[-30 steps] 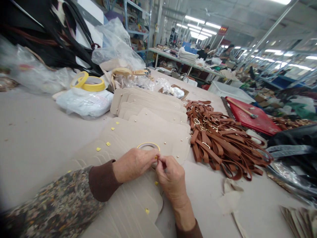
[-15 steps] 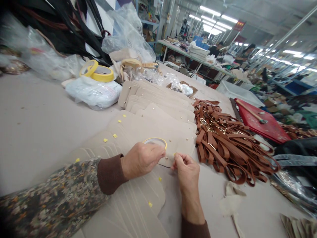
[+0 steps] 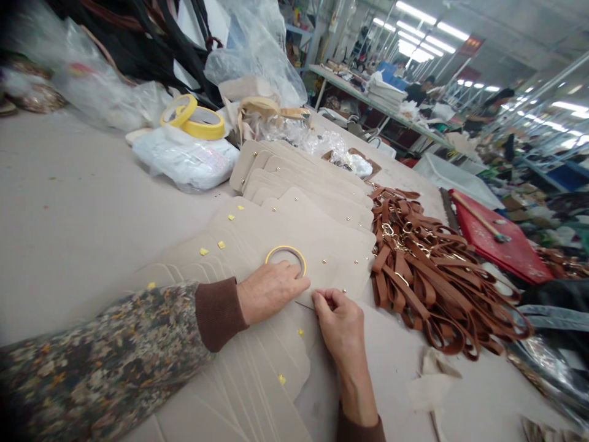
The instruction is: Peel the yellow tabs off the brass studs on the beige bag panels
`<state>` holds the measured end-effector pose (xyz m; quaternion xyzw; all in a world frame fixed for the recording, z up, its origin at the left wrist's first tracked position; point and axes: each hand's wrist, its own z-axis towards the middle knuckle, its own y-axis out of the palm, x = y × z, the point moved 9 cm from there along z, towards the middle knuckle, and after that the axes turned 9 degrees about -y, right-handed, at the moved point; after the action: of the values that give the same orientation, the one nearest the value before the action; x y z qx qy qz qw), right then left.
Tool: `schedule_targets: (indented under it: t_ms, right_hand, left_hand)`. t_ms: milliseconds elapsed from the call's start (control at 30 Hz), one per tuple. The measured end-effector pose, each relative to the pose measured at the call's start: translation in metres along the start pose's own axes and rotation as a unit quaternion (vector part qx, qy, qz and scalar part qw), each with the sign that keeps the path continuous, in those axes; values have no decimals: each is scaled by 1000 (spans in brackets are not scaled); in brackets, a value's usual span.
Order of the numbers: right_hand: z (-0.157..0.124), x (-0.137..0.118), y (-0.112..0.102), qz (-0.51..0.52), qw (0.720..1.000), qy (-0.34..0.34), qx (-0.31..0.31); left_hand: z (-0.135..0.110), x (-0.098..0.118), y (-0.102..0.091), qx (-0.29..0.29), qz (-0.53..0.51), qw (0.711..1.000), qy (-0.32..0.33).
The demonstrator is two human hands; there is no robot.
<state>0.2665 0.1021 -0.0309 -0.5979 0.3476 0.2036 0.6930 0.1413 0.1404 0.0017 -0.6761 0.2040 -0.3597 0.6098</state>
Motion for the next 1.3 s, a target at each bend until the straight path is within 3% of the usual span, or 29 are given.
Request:
schedule_targets:
  t_ms: [133,333,433,667,800,1067,1133,1300]
  right_hand:
    - [4,-14,-2,-82,996,-46,10]
    - [-8,6,-14,-48,997,14,57]
    - [-13,1,-8,-47,998,-30,32]
    - [-7,-22,-6,-159,981,-86,72]
    - [-3,-21,-4,-151,985,-72,35]
    - [-6,-17,11,-73,989,-30,-124]
    - [-5,-16,9,-17,994,-23,-102]
    - [-4,-20,-14,119,988,-77,61]
  left_hand:
    - [-1,1,0,-13,5,1000,1]
    - [-1,0,-3,-13,8,1000,6]
    - [-2,-1,-5,-6,6,1000,10]
    - [-4,3,-6,0,-8,999,36]
    - [-4,2,-12,7,-15,998,52]
    - [-2,-1,-26,31,-65,994,82]
    - [-3,1,-27,40,-93,991,91]
    - [-4,0,-28,76,-123,985,89]
